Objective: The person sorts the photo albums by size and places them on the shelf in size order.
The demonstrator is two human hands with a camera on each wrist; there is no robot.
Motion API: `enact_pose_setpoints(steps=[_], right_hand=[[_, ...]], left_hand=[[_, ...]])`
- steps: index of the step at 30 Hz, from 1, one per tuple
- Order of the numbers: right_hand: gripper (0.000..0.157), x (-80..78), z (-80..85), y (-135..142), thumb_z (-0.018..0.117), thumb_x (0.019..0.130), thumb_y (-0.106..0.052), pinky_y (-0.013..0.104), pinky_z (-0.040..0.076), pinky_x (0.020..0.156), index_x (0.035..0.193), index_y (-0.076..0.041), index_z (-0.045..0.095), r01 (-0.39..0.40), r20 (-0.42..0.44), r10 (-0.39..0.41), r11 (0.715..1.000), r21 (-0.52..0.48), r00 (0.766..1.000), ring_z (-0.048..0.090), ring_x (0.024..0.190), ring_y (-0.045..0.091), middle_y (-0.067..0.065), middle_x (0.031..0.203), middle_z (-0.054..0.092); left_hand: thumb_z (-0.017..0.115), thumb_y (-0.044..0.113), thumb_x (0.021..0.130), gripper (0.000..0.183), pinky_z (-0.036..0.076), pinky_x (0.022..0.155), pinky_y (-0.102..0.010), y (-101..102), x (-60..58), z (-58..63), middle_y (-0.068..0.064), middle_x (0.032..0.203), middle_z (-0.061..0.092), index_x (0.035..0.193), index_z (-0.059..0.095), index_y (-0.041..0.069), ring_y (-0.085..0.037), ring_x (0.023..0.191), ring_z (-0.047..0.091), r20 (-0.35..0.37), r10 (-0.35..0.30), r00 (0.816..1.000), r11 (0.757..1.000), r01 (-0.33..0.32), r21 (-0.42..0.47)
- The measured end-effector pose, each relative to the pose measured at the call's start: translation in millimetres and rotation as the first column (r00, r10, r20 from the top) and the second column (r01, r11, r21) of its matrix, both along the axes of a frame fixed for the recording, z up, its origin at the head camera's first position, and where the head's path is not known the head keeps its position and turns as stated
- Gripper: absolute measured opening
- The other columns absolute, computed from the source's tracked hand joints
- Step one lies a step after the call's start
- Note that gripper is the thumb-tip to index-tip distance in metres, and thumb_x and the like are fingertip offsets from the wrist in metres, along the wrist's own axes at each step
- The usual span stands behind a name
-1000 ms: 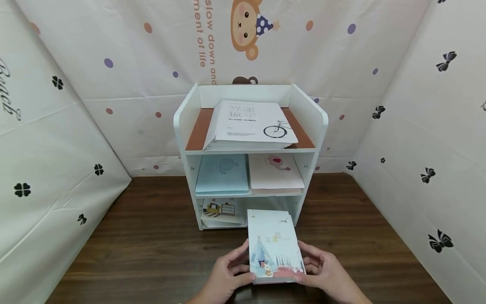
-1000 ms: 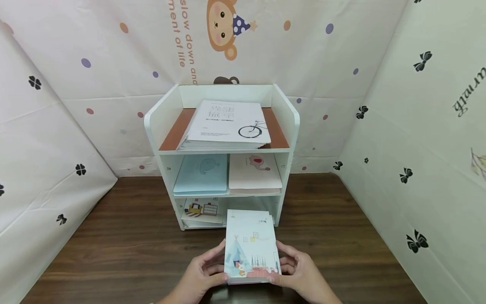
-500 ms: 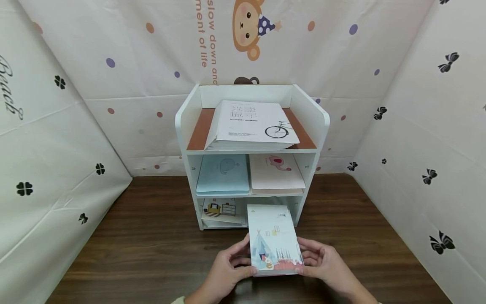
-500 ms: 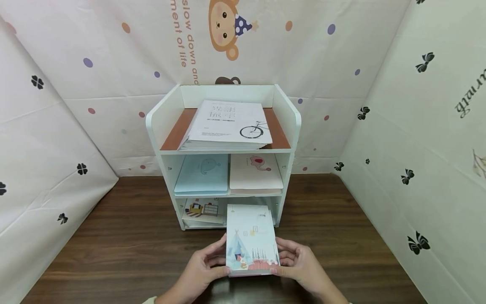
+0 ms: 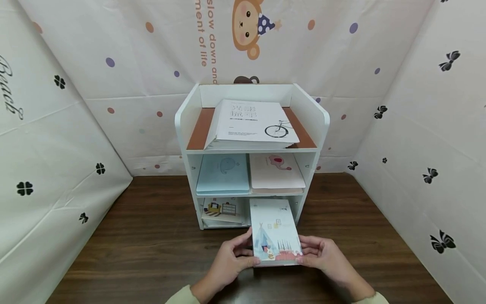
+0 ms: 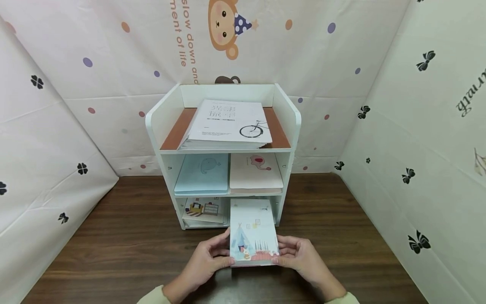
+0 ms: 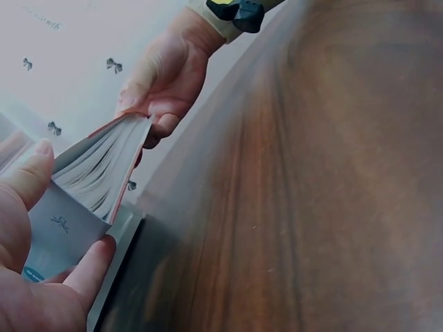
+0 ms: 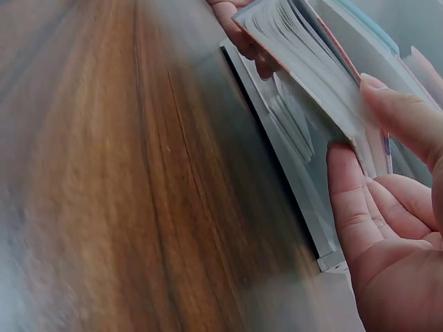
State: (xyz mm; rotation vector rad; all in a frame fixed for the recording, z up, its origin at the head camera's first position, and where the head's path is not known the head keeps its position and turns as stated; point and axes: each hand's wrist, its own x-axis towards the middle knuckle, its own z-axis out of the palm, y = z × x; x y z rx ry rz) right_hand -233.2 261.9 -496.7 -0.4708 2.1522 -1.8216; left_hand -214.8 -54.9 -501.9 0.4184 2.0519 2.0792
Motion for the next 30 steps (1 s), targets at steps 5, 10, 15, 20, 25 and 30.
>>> enact_pose_setpoints(steps=[5, 10, 15, 20, 25, 30], right_hand=[[0.071, -7.0, -2.7, 1.9, 0.08, 0.087, -0.007, 0.024, 0.062, 0.081, 0.138, 0.025, 0.043, 0.011, -0.006, -0.01, 0.999, 0.04, 1.0, 0.071, 0.097, 0.007, 0.034, 0.126, 0.064], [0.067, -13.3, -4.6, 4.0, 0.081, 0.088, -0.008, 0.022, 0.062, 0.08, 0.136, 0.024, 0.047, 0.022, -0.023, -0.02, 0.997, 0.076, 1.0, 0.071, 0.096, 0.006, 0.035, 0.125, 0.065], [0.065, -18.9, -4.2, 3.7, 0.083, 0.086, -0.01, 0.022, 0.061, 0.079, 0.132, 0.023, 0.052, 0.032, -0.028, -0.029, 0.994, 0.102, 0.999, 0.071, 0.094, 0.006, 0.033, 0.121, 0.068], [0.063, -23.9, -3.7, 3.5, 0.084, 0.084, -0.011, 0.023, 0.062, 0.078, 0.13, 0.022, 0.056, 0.034, -0.004, -0.034, 0.99, 0.134, 0.999, 0.072, 0.094, 0.011, 0.03, 0.117, 0.07], [0.06, -27.3, -2.3, 4.4, 0.084, 0.085, -0.014, 0.023, 0.062, 0.077, 0.128, 0.02, 0.059, 0.042, -0.002, -0.042, 0.98, 0.192, 0.999, 0.073, 0.096, 0.017, 0.027, 0.115, 0.072], [0.058, -30.1, -0.1, 4.1, 0.085, 0.085, -0.015, 0.023, 0.061, 0.075, 0.125, 0.019, 0.061, 0.057, -0.01, -0.056, 0.969, 0.241, 0.998, 0.073, 0.096, 0.019, 0.025, 0.112, 0.074]], left_hand=[[0.087, 0.011, 0.081, 0.081, 0.06, 0.082, -0.021, 1.8, -6.7, 0.2, -0.022, 0.13, 0.066, 0.152, 0.047, 0.007, -0.022, 0.101, 0.069, -0.006, 0.009, 1.0, 1.0, -0.009, -0.023], [0.087, 0.011, 0.081, 0.08, 0.06, 0.079, -0.02, 4.6, -14.5, -1.3, -0.019, 0.128, 0.068, 0.151, 0.049, 0.009, -0.023, 0.101, 0.068, 0.0, 0.019, 1.0, 0.999, -0.019, -0.051], [0.088, 0.01, 0.08, 0.079, 0.059, 0.077, -0.02, 7.1, -21.1, -2.8, -0.018, 0.124, 0.069, 0.15, 0.051, 0.011, -0.026, 0.101, 0.068, 0.008, 0.034, 0.999, 0.997, -0.034, -0.074], [0.087, 0.011, 0.082, 0.077, 0.059, 0.079, -0.022, 8.5, -26.0, -4.5, -0.017, 0.123, 0.068, 0.15, 0.051, 0.01, -0.025, 0.1, 0.068, 0.005, 0.036, 0.999, 0.994, -0.036, -0.104], [0.087, 0.011, 0.082, 0.077, 0.059, 0.079, -0.021, 10.7, -31.5, -6.4, -0.018, 0.124, 0.069, 0.15, 0.051, 0.008, -0.026, 0.1, 0.069, 0.0, 0.04, 0.999, 0.991, -0.04, -0.128], [0.086, 0.012, 0.083, 0.075, 0.059, 0.08, -0.021, 12.6, -36.2, -7.4, -0.019, 0.125, 0.068, 0.149, 0.051, 0.006, -0.022, 0.099, 0.069, -0.002, 0.049, 0.999, 0.989, -0.049, -0.138]])
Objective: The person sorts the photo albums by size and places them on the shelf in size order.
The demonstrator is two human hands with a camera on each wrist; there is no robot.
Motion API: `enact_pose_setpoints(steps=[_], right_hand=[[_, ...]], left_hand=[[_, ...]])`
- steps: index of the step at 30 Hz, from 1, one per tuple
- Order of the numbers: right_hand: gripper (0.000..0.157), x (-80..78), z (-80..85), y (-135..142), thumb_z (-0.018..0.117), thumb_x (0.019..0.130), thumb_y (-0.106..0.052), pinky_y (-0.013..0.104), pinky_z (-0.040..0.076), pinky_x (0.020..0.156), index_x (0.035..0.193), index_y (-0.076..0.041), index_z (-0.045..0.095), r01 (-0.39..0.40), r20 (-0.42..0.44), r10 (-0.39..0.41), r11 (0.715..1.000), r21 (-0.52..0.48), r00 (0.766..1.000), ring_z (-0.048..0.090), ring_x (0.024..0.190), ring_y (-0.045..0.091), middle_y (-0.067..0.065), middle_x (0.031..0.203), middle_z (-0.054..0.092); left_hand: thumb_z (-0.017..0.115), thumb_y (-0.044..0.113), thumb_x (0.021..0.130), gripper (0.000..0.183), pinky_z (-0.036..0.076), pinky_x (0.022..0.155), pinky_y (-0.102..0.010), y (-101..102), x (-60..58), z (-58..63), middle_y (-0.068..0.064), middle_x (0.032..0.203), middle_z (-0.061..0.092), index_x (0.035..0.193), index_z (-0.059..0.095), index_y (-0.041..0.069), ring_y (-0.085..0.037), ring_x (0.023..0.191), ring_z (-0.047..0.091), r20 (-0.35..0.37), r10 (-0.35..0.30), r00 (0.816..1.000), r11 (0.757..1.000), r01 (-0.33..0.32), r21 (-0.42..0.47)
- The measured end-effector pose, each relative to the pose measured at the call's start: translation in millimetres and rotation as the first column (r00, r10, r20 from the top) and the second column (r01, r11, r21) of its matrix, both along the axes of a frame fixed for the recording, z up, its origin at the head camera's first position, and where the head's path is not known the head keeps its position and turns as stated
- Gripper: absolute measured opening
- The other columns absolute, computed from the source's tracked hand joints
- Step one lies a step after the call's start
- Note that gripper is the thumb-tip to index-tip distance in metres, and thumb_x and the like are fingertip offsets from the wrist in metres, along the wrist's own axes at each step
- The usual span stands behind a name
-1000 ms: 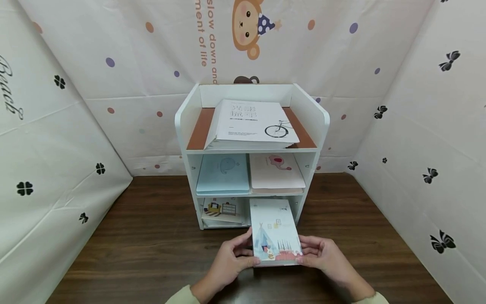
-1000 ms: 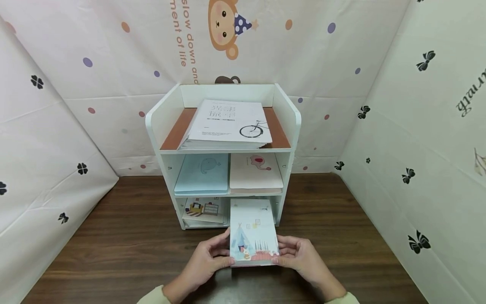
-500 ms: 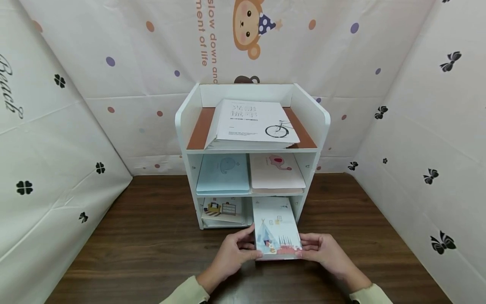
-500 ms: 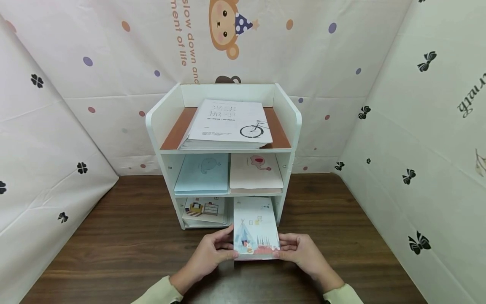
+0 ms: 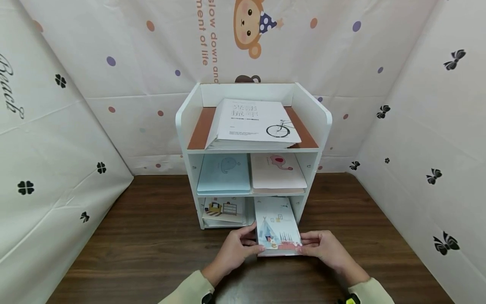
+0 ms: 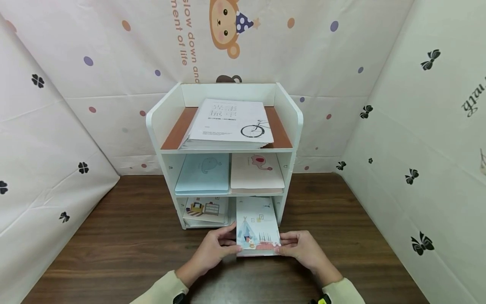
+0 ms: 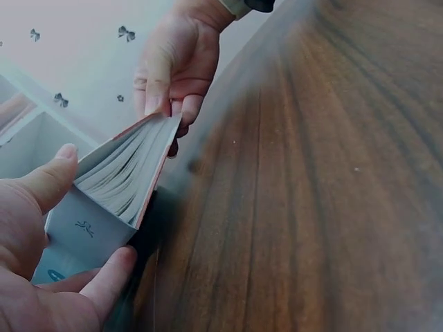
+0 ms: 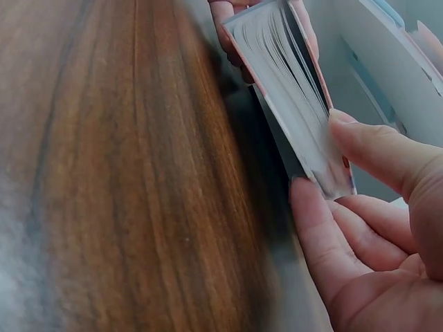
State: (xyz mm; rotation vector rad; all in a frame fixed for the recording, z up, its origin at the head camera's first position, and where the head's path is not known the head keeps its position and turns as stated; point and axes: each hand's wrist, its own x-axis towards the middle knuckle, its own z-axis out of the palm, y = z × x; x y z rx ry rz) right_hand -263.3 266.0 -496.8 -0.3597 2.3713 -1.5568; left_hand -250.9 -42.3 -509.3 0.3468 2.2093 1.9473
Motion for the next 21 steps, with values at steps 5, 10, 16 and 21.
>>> enact_pose_setpoints(steps=[5, 10, 16, 21], right_hand=[[0.055, -3.9, -0.5, 0.3, 0.085, 0.085, -0.015, 0.023, 0.061, 0.074, 0.124, 0.017, 0.063, 0.004, -0.009, -0.004, 1.0, 0.012, 1.0, 0.073, 0.093, 0.018, 0.023, 0.109, 0.075], [0.053, -6.6, 0.2, -0.2, 0.086, 0.084, -0.016, 0.023, 0.061, 0.073, 0.121, 0.016, 0.066, 0.026, -0.016, -0.026, 0.999, 0.038, 1.0, 0.073, 0.093, 0.018, 0.022, 0.107, 0.076], [0.051, -9.1, 3.1, -2.0, 0.086, 0.082, -0.014, 0.026, 0.062, 0.072, 0.118, 0.016, 0.067, 0.045, -0.003, -0.045, 0.998, 0.04, 0.999, 0.073, 0.09, 0.019, 0.022, 0.104, 0.076], [0.049, -11.9, 3.3, -2.4, 0.085, 0.083, -0.011, 0.031, 0.064, 0.071, 0.119, 0.017, 0.066, 0.045, 0.012, -0.045, 0.999, 0.018, 0.999, 0.073, 0.088, 0.02, 0.021, 0.102, 0.076]], left_hand=[[0.085, 0.013, 0.084, 0.074, 0.059, 0.08, -0.021, 2.0, -3.6, 0.2, -0.02, 0.126, 0.068, 0.15, 0.05, 0.006, -0.019, 0.098, 0.069, 0.0, 0.001, 1.0, 1.0, -0.001, -0.003], [0.085, 0.013, 0.084, 0.072, 0.06, 0.081, -0.022, 4.3, -9.7, -1.5, -0.02, 0.129, 0.068, 0.148, 0.052, 0.006, -0.023, 0.101, 0.07, -0.003, 0.009, 1.0, 1.0, -0.009, 0.0], [0.086, 0.015, 0.084, 0.07, 0.061, 0.083, -0.023, 5.2, -12.9, -0.6, -0.022, 0.129, 0.068, 0.145, 0.054, 0.003, -0.025, 0.105, 0.072, -0.016, 0.021, 1.0, 1.0, -0.021, -0.004], [0.086, 0.018, 0.084, 0.067, 0.061, 0.081, -0.023, 7.5, -13.7, -0.5, -0.022, 0.125, 0.07, 0.143, 0.057, 0.002, -0.025, 0.103, 0.074, -0.055, 0.049, 0.997, 0.998, -0.051, -0.037]])
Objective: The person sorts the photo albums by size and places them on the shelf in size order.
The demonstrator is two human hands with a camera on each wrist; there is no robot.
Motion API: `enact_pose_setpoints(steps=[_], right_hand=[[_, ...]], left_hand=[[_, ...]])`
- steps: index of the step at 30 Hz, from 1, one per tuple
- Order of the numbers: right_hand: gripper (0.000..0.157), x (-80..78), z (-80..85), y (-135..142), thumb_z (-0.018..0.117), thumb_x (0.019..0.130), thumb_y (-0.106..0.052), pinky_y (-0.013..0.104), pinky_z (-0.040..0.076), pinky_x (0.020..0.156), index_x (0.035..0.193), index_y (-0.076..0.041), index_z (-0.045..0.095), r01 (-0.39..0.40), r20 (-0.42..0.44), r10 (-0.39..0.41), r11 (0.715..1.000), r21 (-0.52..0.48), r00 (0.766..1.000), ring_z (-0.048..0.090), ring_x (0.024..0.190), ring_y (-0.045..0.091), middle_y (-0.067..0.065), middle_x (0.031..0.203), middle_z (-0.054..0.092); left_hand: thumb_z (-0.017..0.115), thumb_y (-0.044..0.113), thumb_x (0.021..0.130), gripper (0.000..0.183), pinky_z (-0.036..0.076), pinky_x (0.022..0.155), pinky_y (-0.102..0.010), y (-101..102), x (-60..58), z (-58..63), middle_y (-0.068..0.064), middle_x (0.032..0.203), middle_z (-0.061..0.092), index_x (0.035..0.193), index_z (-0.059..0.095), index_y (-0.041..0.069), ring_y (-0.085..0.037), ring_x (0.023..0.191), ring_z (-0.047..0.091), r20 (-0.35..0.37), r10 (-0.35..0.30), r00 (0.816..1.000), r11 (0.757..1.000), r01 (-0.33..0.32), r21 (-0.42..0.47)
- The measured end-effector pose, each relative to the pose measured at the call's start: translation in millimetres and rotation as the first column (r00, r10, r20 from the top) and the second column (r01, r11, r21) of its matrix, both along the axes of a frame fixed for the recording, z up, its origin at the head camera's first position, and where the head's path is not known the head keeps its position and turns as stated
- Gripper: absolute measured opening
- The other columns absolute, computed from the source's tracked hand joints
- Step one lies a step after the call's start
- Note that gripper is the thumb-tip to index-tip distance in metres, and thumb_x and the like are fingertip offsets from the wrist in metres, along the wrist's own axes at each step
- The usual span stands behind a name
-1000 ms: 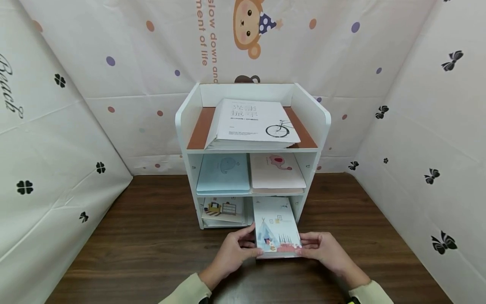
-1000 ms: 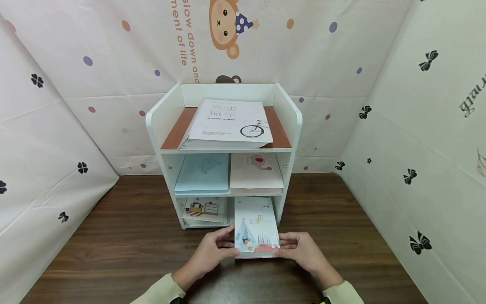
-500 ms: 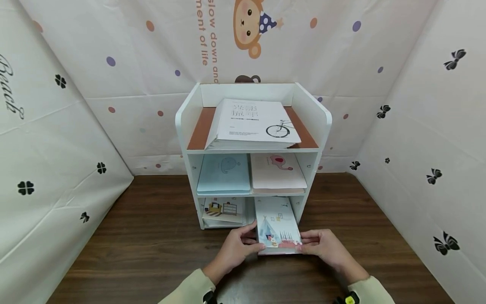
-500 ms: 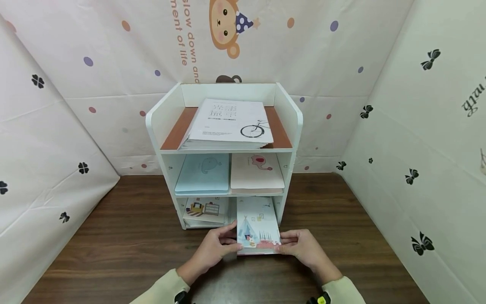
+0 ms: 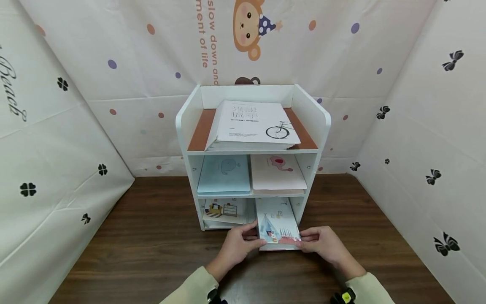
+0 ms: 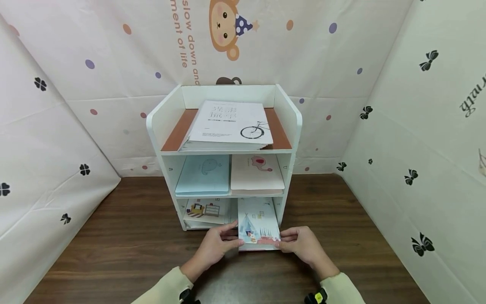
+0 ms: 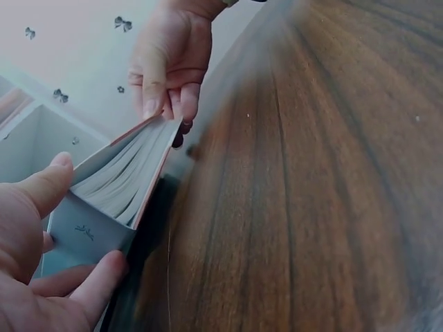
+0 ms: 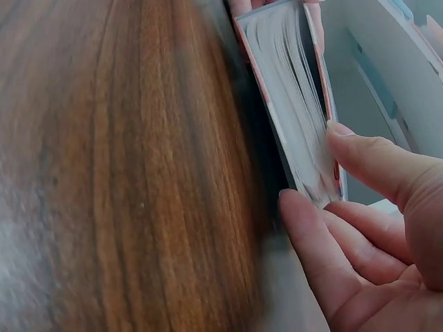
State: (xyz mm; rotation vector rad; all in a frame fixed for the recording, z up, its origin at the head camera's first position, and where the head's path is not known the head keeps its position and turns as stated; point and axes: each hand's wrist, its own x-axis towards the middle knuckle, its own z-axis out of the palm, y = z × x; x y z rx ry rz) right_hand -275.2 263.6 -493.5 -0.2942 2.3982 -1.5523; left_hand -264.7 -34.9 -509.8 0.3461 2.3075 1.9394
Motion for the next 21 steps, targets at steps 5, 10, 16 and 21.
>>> enact_pose_setpoints(steps=[5, 10, 16, 21], right_hand=[[0.047, -3.9, -2.0, -1.1, 0.084, 0.085, -0.01, 0.031, 0.064, 0.071, 0.119, 0.016, 0.066, 0.005, -0.025, -0.005, 1.0, 0.001, 1.0, 0.074, 0.086, 0.019, 0.021, 0.101, 0.076], [0.049, -8.8, -3.5, -3.9, 0.085, 0.085, -0.016, 0.03, 0.064, 0.071, 0.119, 0.013, 0.067, 0.037, -0.034, -0.036, 0.999, 0.02, 0.999, 0.075, 0.085, 0.019, 0.019, 0.101, 0.077], [0.049, -13.8, -4.7, -7.5, 0.086, 0.084, -0.02, 0.03, 0.064, 0.071, 0.119, 0.01, 0.069, 0.08, -0.041, -0.078, 0.996, 0.037, 0.996, 0.076, 0.085, 0.02, 0.017, 0.1, 0.078], [0.046, -14.8, -4.3, -9.9, 0.088, 0.082, -0.029, 0.026, 0.062, 0.071, 0.116, -0.001, 0.075, 0.147, -0.082, -0.137, 0.981, 0.126, 0.987, 0.074, 0.087, 0.016, 0.012, 0.105, 0.078]], left_hand=[[0.085, 0.02, 0.085, 0.062, 0.061, 0.077, -0.021, 2.1, -1.6, -0.4, -0.02, 0.121, 0.072, 0.14, 0.06, 0.003, -0.025, 0.1, 0.075, -0.052, 0.041, 0.998, 0.998, -0.043, -0.051], [0.084, 0.022, 0.085, 0.059, 0.06, 0.074, -0.019, 3.5, -5.1, -1.1, -0.017, 0.118, 0.074, 0.137, 0.063, 0.004, -0.023, 0.1, 0.075, -0.098, 0.074, 0.992, 0.991, -0.084, -0.104], [0.084, 0.031, 0.086, 0.056, 0.06, 0.076, -0.019, 4.3, -9.9, -2.1, -0.011, 0.122, 0.074, 0.135, 0.066, 0.009, -0.017, 0.101, 0.073, -0.113, 0.119, 0.987, 0.979, -0.135, -0.155], [0.082, 0.032, 0.088, 0.055, 0.06, 0.077, -0.02, 2.8, -10.4, -3.9, -0.011, 0.12, 0.075, 0.135, 0.067, 0.009, -0.017, 0.101, 0.073, -0.143, 0.12, 0.983, 0.977, -0.142, -0.158]])
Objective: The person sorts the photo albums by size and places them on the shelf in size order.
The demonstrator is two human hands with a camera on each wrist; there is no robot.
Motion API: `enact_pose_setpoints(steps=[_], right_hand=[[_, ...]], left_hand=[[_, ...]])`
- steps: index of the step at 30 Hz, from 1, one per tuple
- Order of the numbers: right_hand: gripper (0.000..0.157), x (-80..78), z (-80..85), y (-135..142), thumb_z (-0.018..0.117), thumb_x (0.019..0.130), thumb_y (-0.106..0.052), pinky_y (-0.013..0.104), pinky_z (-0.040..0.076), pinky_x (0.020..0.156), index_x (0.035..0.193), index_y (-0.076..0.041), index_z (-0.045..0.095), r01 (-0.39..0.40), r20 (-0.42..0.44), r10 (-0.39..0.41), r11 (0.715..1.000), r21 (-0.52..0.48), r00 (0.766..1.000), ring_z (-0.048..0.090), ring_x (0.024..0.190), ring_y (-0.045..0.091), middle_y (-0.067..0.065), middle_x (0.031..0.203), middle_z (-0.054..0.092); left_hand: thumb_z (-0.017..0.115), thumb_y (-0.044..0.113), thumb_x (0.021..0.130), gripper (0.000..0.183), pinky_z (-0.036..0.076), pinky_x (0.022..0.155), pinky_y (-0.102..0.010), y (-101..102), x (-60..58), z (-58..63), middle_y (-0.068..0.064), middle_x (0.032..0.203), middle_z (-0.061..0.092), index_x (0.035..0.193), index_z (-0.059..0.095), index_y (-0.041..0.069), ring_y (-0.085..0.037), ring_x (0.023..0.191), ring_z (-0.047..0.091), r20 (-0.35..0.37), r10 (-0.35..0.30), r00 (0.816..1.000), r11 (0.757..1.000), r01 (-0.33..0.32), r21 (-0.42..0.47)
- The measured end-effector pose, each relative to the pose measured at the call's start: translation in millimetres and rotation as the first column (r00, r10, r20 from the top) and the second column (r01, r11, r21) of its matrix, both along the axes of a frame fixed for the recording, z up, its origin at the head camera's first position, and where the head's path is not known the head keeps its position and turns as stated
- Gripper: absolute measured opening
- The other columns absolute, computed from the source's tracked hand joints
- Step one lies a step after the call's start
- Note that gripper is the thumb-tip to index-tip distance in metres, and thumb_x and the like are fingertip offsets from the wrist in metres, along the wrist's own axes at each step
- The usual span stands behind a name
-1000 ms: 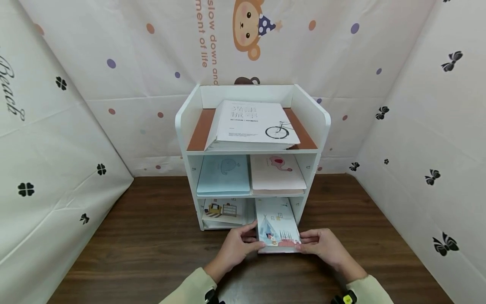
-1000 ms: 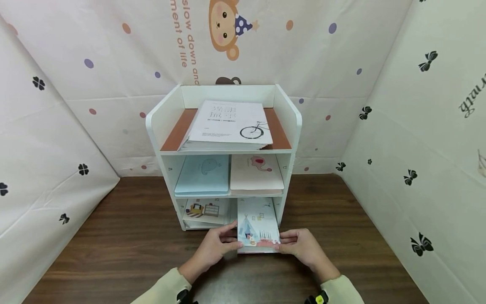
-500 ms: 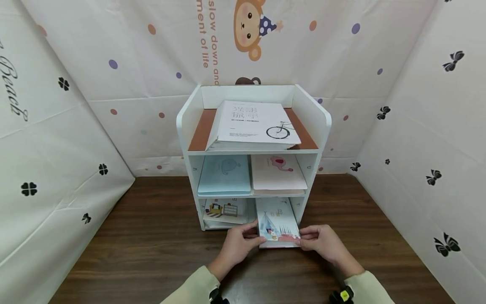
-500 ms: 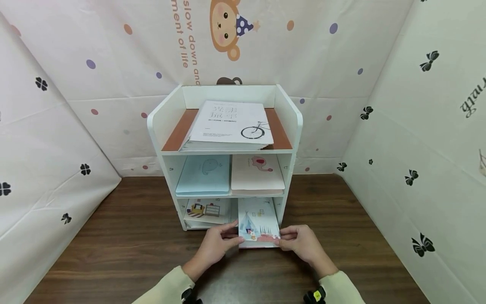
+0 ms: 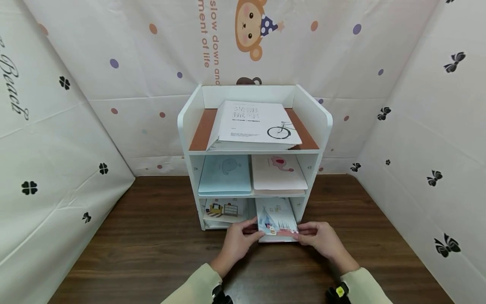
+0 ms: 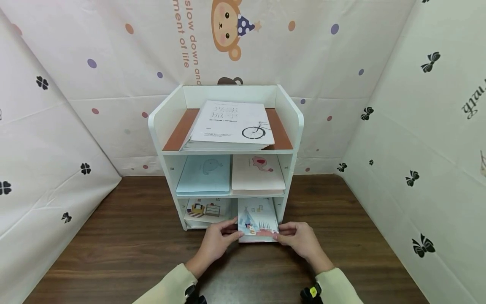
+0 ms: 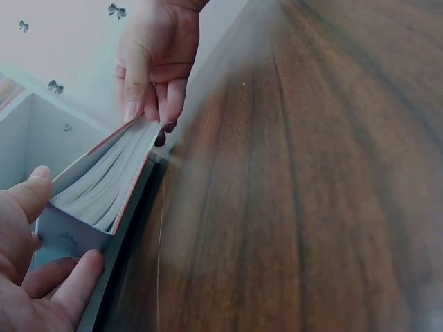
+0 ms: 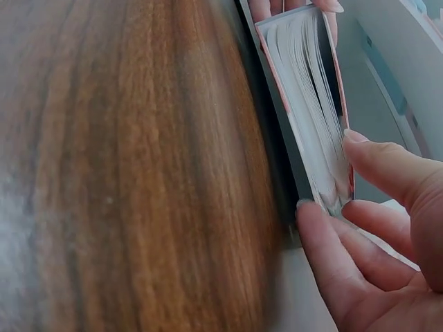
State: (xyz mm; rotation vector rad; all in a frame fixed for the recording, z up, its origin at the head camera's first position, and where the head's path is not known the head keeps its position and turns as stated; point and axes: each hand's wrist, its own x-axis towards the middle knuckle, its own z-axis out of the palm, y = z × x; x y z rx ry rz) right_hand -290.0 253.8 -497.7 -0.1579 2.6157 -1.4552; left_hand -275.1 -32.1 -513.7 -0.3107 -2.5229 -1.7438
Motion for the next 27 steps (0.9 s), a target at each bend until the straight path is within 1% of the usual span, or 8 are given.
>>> enact_pose_setpoints(steps=[2, 4, 8, 13, 19, 22, 25, 27], right_hand=[[0.043, 0.7, 0.7, -0.2, 0.088, 0.081, -0.031, 0.023, 0.06, 0.071, 0.113, -0.006, 0.077, 0.028, -0.021, -0.027, 0.999, 0.041, 0.999, 0.073, 0.089, 0.014, 0.01, 0.108, 0.078], [0.04, 1.6, 1.3, 0.1, 0.088, 0.081, -0.03, 0.021, 0.059, 0.071, 0.112, -0.007, 0.078, 0.042, -0.046, -0.039, 0.997, 0.06, 0.998, 0.072, 0.09, 0.014, 0.009, 0.109, 0.077], [0.038, 3.4, 1.3, 0.5, 0.089, 0.081, -0.024, 0.021, 0.058, 0.069, 0.111, -0.004, 0.077, 0.027, -0.067, -0.026, 0.999, 0.023, 0.997, 0.072, 0.089, 0.016, 0.011, 0.107, 0.077], [0.036, 3.1, -1.8, -0.2, 0.089, 0.081, -0.024, 0.021, 0.058, 0.069, 0.108, -0.004, 0.076, 0.005, -0.083, -0.005, 1.0, 0.001, 0.997, 0.07, 0.087, 0.013, 0.009, 0.101, 0.077], [0.035, 1.7, -5.4, 0.5, 0.089, 0.08, -0.022, 0.02, 0.059, 0.07, 0.106, -0.003, 0.077, -0.008, -0.099, 0.007, 1.0, -0.012, 0.995, 0.07, 0.086, 0.012, 0.009, 0.101, 0.076], [0.034, -0.6, -7.0, 1.0, 0.089, 0.08, -0.023, 0.02, 0.059, 0.071, 0.106, -0.003, 0.078, -0.011, -0.111, 0.01, 1.0, -0.009, 0.994, 0.07, 0.086, 0.012, 0.009, 0.102, 0.077], [0.032, -3.9, -8.9, 1.5, 0.088, 0.081, -0.022, 0.02, 0.059, 0.072, 0.106, -0.004, 0.079, -0.012, -0.127, 0.012, 1.0, -0.001, 0.992, 0.07, 0.087, 0.011, 0.01, 0.104, 0.077], [0.03, -6.2, -10.0, 1.3, 0.088, 0.082, -0.021, 0.02, 0.059, 0.073, 0.106, -0.006, 0.079, -0.001, -0.131, 0.001, 1.0, 0.004, 0.991, 0.07, 0.088, 0.011, 0.01, 0.106, 0.077]], left_hand=[[0.082, 0.031, 0.088, 0.054, 0.06, 0.078, -0.02, -1.1, 0.7, 0.0, -0.01, 0.119, 0.075, 0.135, 0.066, 0.009, -0.016, 0.101, 0.073, 0.001, -0.003, 1.0, 1.0, 0.003, 0.007], [0.082, 0.03, 0.088, 0.054, 0.061, 0.078, -0.021, -2.1, 1.4, -0.1, -0.011, 0.12, 0.075, 0.135, 0.066, 0.008, -0.017, 0.101, 0.073, 0.001, -0.007, 1.0, 1.0, 0.007, 0.017], [0.081, 0.027, 0.089, 0.053, 0.061, 0.079, -0.021, -3.5, 1.9, -0.1, -0.012, 0.121, 0.075, 0.135, 0.066, 0.007, -0.018, 0.102, 0.073, 0.005, -0.011, 1.0, 0.999, 0.011, 0.033], [0.082, 0.024, 0.088, 0.048, 0.06, 0.078, -0.018, -3.4, 2.1, -0.7, -0.014, 0.12, 0.074, 0.13, 0.069, 0.004, -0.02, 0.101, 0.074, -0.015, -0.008, 1.0, 0.998, 0.009, 0.059], [0.084, 0.016, 0.085, 0.046, 0.06, 0.078, -0.017, -4.4, 3.6, -3.2, -0.015, 0.114, 0.074, 0.126, 0.071, 0.002, -0.025, 0.101, 0.074, -0.057, -0.02, 0.998, 0.997, 0.025, 0.075], [0.085, 0.019, 0.085, 0.044, 0.06, 0.079, -0.019, -5.2, 3.4, -4.0, -0.012, 0.113, 0.075, 0.125, 0.072, 0.005, -0.024, 0.101, 0.073, -0.09, -0.006, 0.996, 1.0, 0.008, 0.021], [0.085, 0.024, 0.085, 0.041, 0.06, 0.08, -0.021, -5.3, 2.1, -3.9, -0.008, 0.11, 0.077, 0.122, 0.074, 0.008, -0.021, 0.099, 0.072, -0.134, 0.03, 0.991, 0.998, -0.038, -0.057], [0.084, 0.025, 0.085, 0.039, 0.059, 0.079, -0.022, -4.4, 1.0, -3.3, -0.006, 0.106, 0.077, 0.12, 0.076, 0.009, -0.018, 0.097, 0.072, -0.147, 0.052, 0.988, 0.995, -0.065, -0.082]])
